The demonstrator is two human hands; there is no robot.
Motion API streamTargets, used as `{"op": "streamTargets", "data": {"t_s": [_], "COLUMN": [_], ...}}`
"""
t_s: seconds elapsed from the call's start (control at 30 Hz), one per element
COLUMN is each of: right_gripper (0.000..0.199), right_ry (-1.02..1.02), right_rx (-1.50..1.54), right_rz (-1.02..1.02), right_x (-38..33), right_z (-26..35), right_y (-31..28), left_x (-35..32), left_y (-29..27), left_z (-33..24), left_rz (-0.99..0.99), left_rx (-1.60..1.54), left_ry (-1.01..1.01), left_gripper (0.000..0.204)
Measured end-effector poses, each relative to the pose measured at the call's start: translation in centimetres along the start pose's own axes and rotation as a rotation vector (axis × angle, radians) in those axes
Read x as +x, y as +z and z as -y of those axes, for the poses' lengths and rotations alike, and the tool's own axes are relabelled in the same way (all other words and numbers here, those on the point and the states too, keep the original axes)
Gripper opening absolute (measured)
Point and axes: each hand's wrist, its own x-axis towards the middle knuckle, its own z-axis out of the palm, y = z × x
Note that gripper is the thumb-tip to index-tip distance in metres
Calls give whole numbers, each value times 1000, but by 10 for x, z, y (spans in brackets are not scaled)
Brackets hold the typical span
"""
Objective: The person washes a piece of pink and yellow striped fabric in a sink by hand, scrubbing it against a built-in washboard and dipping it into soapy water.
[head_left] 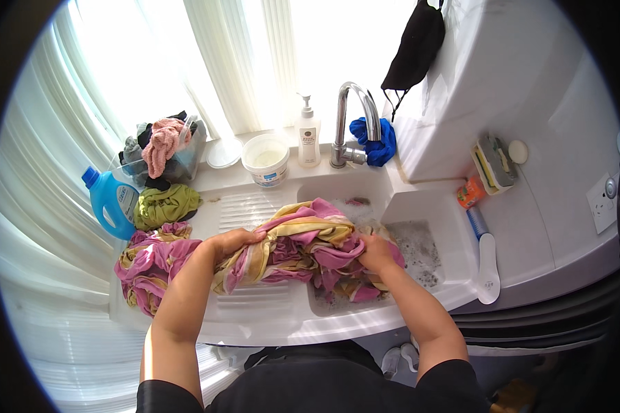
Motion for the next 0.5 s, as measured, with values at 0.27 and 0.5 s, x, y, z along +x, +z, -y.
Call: {"op": "streamTargets", "data": {"t_s": [0.27,0.5], "right_gripper": [15,15], "right_ry": [-25,22], "right_rx": [281,218], "right_rz": [-490,-521], "right_x": [13,-16], "right_z": [66,36], "right_y": [-194,-153], "left_x": [-4,7], "left_y": [20,132], "left_z": [-17,-4], "left_rz": [-223,-628], "left_rx": [680,1261], "left_ry": [-34,1041], "left_gripper": [75,70]}}
